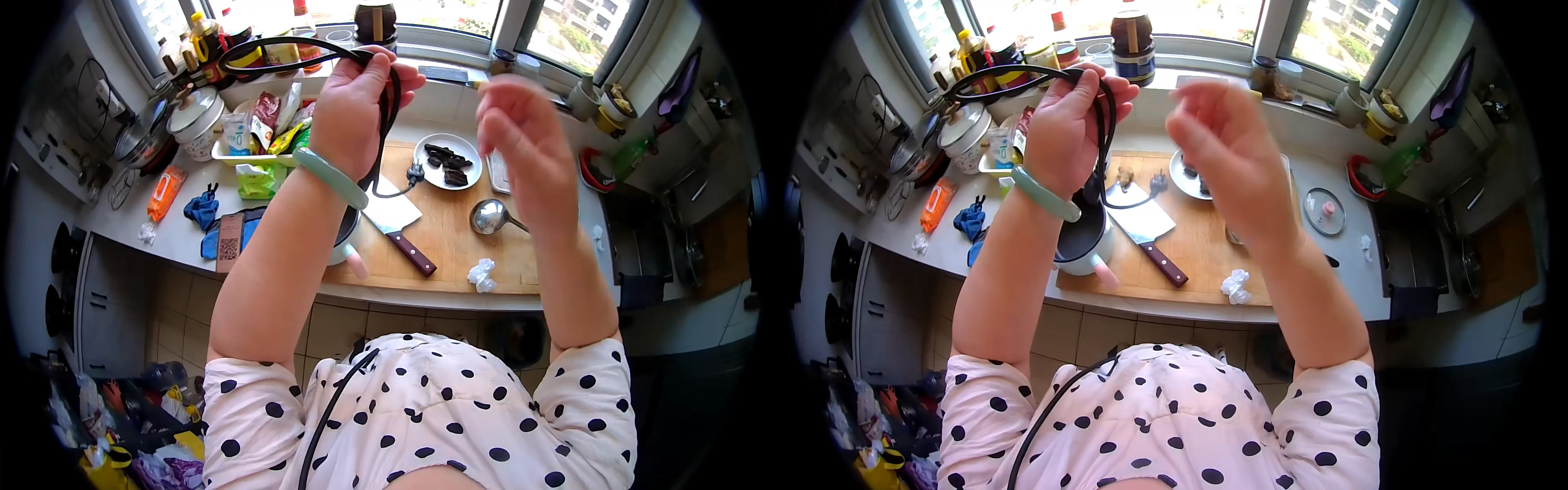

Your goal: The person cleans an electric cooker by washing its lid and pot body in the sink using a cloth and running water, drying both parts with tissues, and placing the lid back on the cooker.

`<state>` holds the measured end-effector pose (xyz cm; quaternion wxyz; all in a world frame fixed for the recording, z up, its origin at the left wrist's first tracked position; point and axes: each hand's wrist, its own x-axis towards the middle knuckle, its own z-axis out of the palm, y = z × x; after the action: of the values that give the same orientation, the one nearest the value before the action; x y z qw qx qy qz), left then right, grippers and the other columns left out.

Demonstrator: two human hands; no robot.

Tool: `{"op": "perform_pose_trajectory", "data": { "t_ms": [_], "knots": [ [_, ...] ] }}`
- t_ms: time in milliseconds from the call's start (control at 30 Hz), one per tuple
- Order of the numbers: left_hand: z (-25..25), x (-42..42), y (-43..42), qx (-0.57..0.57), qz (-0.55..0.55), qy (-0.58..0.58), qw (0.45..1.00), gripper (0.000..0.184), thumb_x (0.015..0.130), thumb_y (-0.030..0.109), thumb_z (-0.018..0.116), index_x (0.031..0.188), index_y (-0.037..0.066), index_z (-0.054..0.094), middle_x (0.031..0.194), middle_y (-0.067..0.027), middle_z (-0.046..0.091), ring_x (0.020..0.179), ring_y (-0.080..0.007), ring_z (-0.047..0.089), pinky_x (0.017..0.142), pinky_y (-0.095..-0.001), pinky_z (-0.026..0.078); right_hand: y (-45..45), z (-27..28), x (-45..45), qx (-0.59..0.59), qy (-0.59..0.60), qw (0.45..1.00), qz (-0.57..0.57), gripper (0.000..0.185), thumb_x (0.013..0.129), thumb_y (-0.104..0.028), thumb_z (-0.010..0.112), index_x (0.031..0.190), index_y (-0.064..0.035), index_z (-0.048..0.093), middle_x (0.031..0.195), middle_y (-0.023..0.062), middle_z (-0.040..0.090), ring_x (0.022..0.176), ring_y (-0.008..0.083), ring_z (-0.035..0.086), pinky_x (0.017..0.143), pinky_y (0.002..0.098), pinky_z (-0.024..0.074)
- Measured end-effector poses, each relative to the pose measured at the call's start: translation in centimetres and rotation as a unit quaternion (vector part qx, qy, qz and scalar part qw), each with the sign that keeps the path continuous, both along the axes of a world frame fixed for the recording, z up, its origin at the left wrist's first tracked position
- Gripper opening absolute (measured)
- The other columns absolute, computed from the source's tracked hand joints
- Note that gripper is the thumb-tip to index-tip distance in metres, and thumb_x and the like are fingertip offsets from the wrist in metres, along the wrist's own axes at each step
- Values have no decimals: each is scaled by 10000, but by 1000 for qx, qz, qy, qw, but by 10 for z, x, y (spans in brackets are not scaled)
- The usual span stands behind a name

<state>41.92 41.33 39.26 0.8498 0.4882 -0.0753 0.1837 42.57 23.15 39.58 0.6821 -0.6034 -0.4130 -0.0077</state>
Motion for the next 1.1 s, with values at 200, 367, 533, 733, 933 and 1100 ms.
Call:
{"op": "perform_pose_trajectory", "data": {
  "t_ms": [200,367,533,733,933,1100],
  "knots": [
    [3,-14,25,-143,23,-18,989,145,930,180,397,914,52,463,789,-67,551,749,-203,556,737,-354,459,49,-89,-59,-13,630,699,339,422,933,-400,330,1075,-23,454,956,116,561,859,198,552,742,311,464],
    [-20,-52,36,-249,-60,51,965,215,933,269,385,826,87,426,636,6,385,560,-125,379,594,-307,384,91,-119,-35,130,661,721,158,328,926,-337,385,1007,-25,442,959,127,555,881,217,548,734,320,467],
    [-55,-84,71,-89,-124,201,968,184,918,212,381,808,98,476,511,54,308,408,-66,304,557,-260,411,88,-141,-15,-2,439,896,70,215,914,-197,407,1011,-13,463,860,72,555,749,153,562,640,275,461],
    [-77,-101,82,156,-75,376,910,151,879,225,451,838,82,478,533,57,355,417,-36,322,562,-246,447,94,-151,-26,-225,173,959,22,218,893,-168,432,1022,4,469,820,110,556,661,184,557,612,290,456],
    [-107,-86,99,458,68,412,785,209,884,206,444,957,11,456,688,-72,536,559,-146,545,524,-265,470,110,-144,-19,-301,-54,947,-94,433,834,-89,501,1229,-87,324,885,192,590,771,360,580,672,397,458],
    [-138,-75,111,753,96,340,556,213,865,183,436,967,4,489,879,-188,592,831,-344,575,745,-409,459,124,-128,-6,-446,-57,891,-67,495,856,-108,456,1315,-110,271,954,176,602,851,329,586,715,402,455]
  ]
}}
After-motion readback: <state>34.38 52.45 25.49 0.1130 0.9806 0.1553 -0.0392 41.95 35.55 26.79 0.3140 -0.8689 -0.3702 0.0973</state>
